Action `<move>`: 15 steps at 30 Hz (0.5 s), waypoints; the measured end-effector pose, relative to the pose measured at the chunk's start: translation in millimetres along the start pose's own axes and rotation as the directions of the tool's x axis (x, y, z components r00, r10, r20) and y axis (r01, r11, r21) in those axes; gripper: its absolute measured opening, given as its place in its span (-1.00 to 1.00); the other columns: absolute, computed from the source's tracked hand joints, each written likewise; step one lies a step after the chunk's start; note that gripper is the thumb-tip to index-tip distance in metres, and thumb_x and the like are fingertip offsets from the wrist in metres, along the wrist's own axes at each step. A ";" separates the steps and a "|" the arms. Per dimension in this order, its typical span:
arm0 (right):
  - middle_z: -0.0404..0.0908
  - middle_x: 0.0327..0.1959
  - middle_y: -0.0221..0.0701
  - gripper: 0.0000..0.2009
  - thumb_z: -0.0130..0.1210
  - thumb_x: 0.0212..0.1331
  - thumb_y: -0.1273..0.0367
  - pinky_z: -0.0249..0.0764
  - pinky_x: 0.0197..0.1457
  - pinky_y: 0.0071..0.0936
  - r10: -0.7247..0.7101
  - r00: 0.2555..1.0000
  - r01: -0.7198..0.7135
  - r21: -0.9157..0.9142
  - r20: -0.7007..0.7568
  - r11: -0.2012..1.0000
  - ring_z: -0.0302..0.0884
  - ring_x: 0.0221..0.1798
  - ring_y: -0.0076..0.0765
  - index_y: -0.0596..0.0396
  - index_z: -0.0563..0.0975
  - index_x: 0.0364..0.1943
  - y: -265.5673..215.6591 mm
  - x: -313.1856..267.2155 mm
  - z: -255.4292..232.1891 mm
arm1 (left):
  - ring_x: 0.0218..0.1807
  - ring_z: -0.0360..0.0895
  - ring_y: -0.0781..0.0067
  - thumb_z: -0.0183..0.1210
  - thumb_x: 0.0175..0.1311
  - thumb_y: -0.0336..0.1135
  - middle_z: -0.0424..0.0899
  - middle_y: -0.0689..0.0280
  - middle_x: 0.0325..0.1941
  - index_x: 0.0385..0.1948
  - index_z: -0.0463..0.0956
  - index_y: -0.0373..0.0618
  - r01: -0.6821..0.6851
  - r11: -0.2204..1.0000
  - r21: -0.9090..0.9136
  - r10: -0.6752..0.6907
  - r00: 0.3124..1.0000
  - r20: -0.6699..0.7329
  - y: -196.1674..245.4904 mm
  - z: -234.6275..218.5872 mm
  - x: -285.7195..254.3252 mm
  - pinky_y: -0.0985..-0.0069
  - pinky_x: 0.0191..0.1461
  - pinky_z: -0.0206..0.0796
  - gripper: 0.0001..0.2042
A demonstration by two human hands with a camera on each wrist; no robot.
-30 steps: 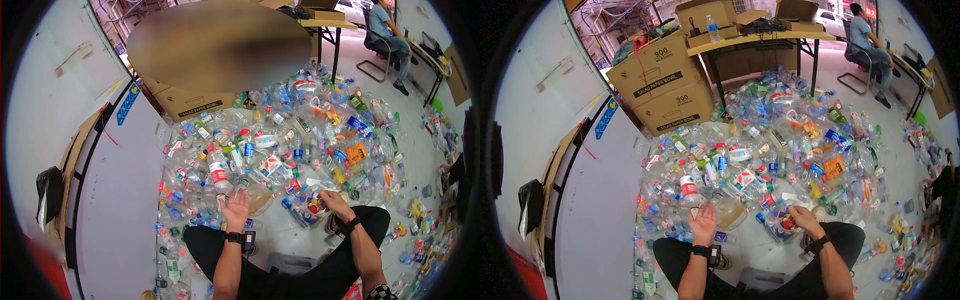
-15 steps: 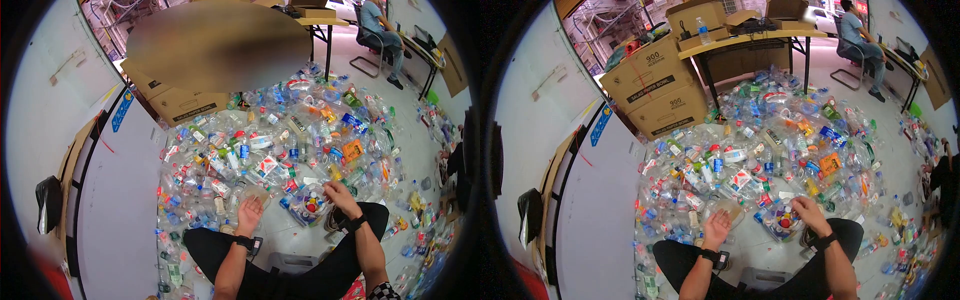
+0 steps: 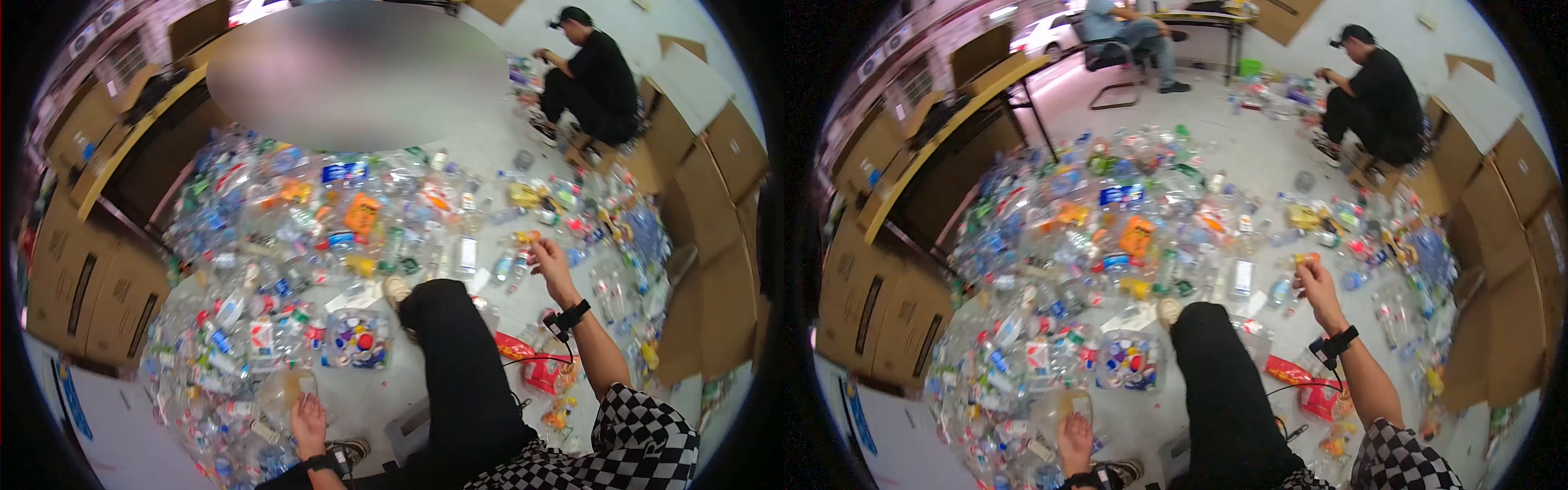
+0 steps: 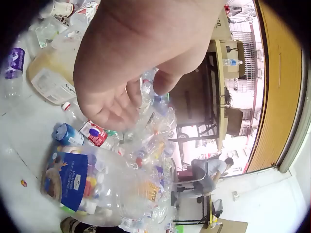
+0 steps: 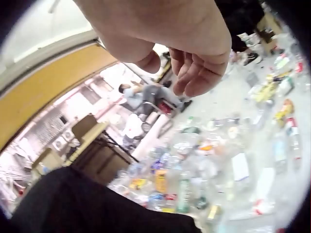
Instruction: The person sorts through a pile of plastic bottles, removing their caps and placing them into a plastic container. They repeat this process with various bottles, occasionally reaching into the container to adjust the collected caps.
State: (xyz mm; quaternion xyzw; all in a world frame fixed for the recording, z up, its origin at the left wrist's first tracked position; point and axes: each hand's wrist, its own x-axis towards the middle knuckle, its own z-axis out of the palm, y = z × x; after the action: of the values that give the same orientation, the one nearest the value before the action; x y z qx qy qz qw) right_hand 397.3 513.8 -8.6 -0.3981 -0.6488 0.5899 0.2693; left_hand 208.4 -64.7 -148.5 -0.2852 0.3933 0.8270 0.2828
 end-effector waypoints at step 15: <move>0.61 -0.38 -0.20 -0.60 0.03 0.16 0.18 0.56 -0.42 -0.34 0.564 0.805 -0.574 -0.478 -0.181 0.665 0.61 -0.42 -0.24 0.30 0.54 -0.13 307.6 -49.4 -117.6 | -0.05 0.50 0.32 0.06 0.39 -0.21 0.56 0.19 0.00 0.11 0.42 -0.27 0.245 0.898 0.365 -0.212 0.969 -0.128 -23.4 -39.3 26.6 0.37 0.11 0.39 -0.62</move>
State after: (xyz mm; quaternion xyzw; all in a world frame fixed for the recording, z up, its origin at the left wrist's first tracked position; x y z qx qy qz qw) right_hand 581.4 533.4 -285.4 -0.6421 -0.6219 0.4467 -0.0382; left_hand 216.4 -77.8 -199.2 -0.3046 0.5206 0.6839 0.4106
